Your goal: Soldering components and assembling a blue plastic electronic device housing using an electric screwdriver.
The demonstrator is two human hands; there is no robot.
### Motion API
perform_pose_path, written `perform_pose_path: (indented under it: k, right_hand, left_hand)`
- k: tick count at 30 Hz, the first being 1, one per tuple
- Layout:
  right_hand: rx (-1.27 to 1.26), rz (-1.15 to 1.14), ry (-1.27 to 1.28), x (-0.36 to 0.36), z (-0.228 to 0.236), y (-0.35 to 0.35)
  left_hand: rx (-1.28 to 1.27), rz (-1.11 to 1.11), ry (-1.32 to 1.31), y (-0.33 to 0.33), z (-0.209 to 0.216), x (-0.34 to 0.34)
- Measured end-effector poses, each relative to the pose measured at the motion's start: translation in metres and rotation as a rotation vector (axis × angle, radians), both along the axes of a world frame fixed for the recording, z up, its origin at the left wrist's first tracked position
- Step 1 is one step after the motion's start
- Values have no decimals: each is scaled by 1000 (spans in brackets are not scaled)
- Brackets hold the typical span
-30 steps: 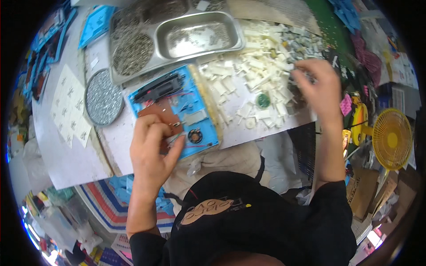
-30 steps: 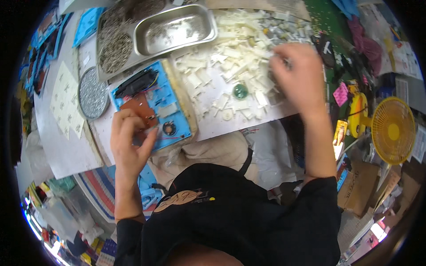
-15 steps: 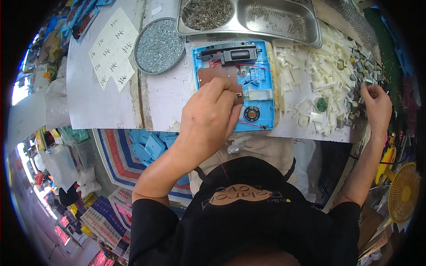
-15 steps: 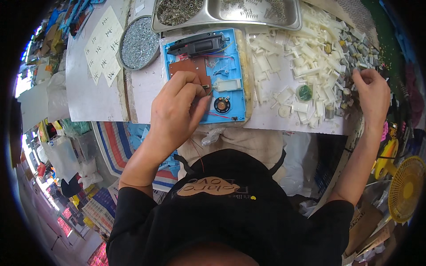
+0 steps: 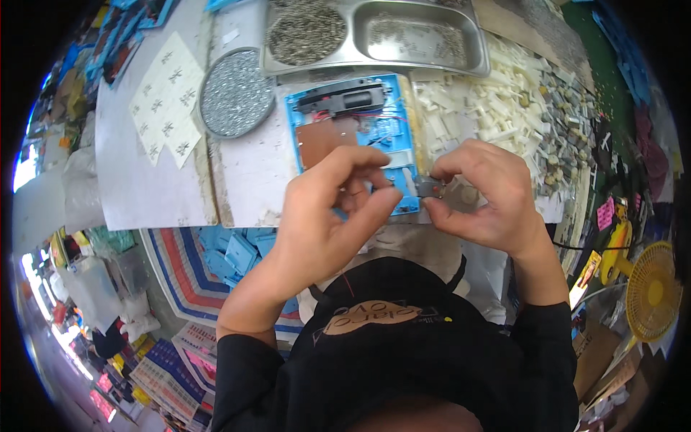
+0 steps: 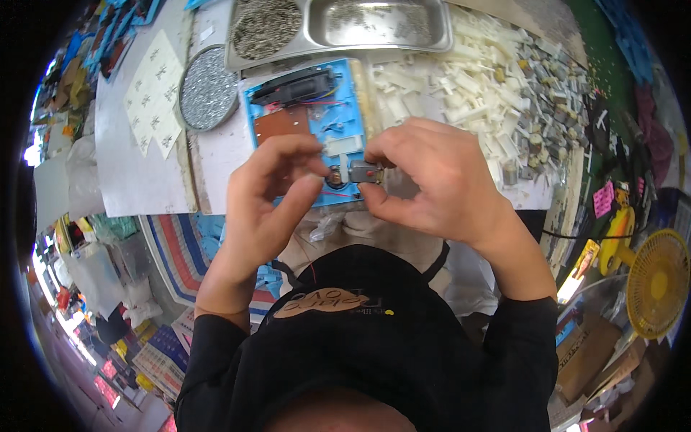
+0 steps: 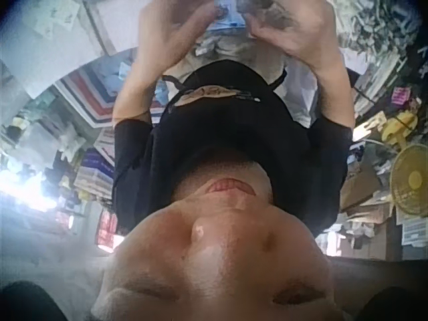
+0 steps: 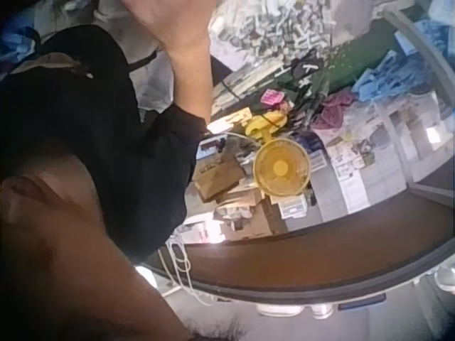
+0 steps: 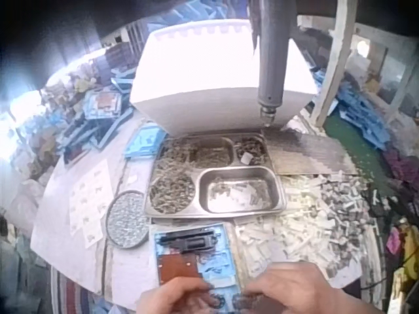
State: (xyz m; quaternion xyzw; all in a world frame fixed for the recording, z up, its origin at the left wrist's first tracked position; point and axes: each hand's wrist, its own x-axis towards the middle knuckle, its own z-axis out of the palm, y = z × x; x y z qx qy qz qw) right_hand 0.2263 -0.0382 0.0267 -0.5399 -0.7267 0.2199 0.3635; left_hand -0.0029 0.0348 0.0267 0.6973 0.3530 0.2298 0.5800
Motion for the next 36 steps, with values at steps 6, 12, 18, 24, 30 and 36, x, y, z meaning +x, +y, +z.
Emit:
perform_pose_path:
  k: [6,12,18,24,30,36]
  right_hand:
    - [93,48,27,-6,-4,11]
    - [151,-29,134,-7,-10,1]
    - [-217,-257,567,-14,-20,-25]
    - [-644,-131,1343,10,-17,-40]
    - [-542,-300,1290,28,-22,-68]
    - [-552,-317,1210,27,-20,-71]
  left_hand:
    - [-372,-92,18,13,8,-3]
    - [-240,43,-121,0,-4,11]
    - [351,-91,-33,6,2,25]
    - [988,-464,-106,24,16,57]
    - [671,-552,46,89,12,107]
    - [739,-234,147,179,-32,215]
